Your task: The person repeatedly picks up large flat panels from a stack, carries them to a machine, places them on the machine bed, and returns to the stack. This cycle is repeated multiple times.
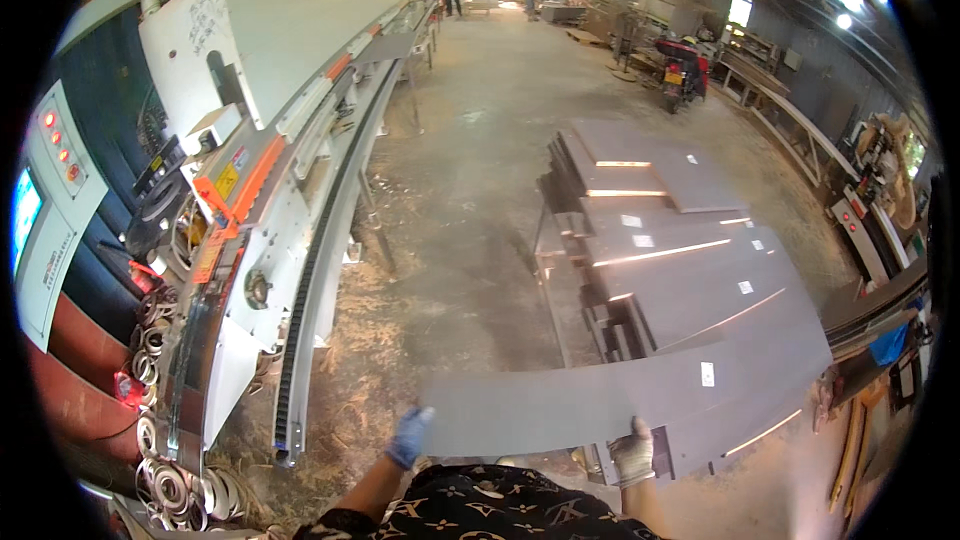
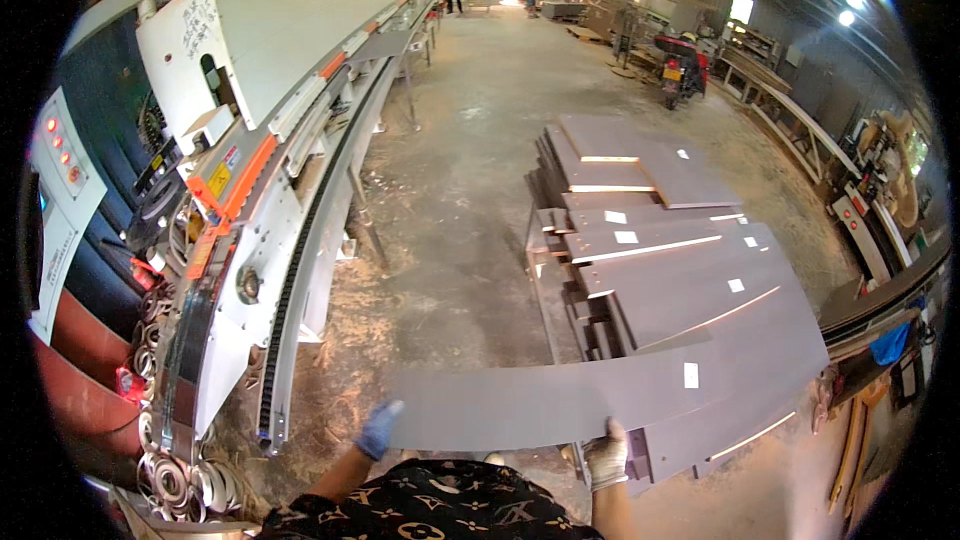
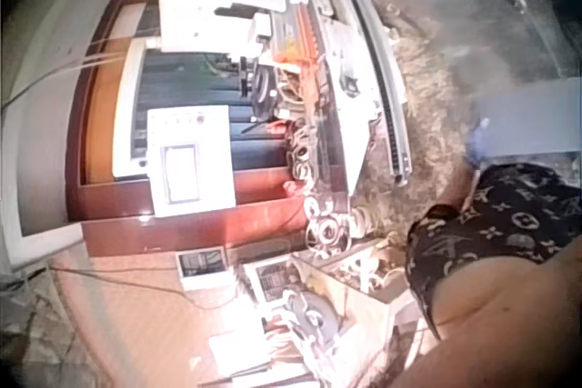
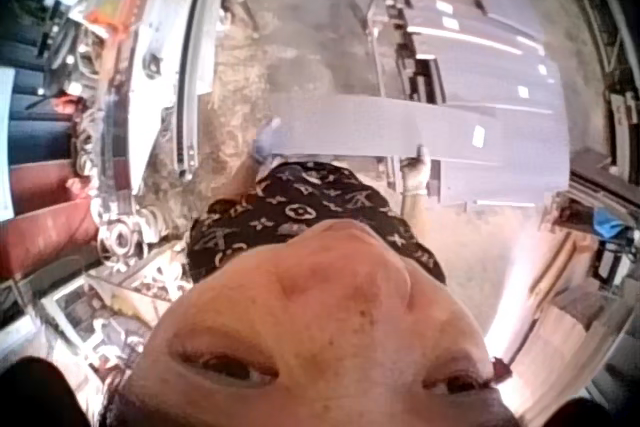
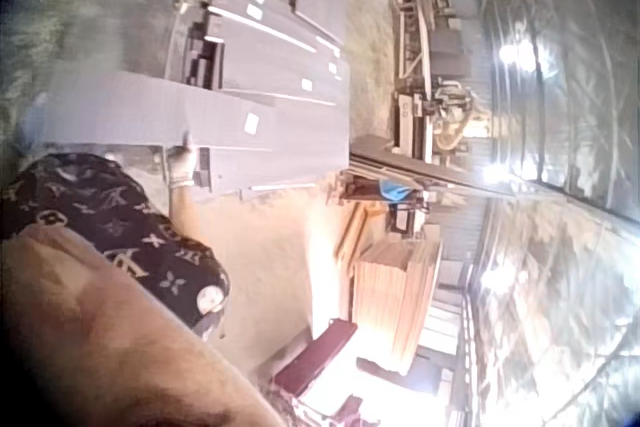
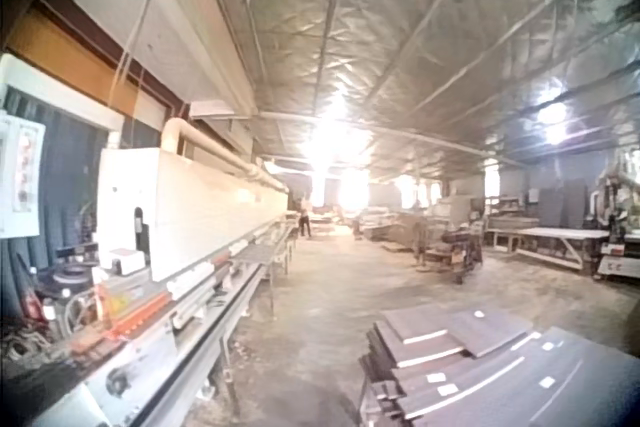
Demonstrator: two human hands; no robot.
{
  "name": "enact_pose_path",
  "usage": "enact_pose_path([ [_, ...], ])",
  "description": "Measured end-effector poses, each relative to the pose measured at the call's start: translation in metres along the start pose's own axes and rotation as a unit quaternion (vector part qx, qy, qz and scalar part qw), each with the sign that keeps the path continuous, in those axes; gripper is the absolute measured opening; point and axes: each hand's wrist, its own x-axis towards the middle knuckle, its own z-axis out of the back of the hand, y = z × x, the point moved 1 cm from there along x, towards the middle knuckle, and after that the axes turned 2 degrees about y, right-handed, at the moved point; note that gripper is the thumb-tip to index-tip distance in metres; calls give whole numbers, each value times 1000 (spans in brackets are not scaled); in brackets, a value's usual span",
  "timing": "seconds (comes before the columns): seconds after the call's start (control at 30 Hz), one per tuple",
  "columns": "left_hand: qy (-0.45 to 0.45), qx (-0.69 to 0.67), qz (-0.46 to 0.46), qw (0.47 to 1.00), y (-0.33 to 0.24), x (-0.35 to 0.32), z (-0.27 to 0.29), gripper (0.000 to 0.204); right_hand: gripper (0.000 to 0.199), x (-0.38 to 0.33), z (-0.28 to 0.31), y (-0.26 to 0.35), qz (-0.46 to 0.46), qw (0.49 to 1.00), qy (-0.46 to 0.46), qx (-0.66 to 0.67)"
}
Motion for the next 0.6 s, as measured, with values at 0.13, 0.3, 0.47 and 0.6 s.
enact_pose_path([
  [0.13,-154,149,-156,964,-82,-63,133,23,40,-23,-79,-73,-166,969,62,-173],
  [0.3,-472,279,-308,777,-113,-192,224,39,34,16,-168,-210,-357,845,252,-307],
  [0.47,-624,200,-316,686,-79,-301,303,37,37,20,-271,-367,-480,756,357,-265],
  [0.6,-718,91,-289,627,-36,-365,339,44,33,1,-316,-492,-562,666,359,-334],
])
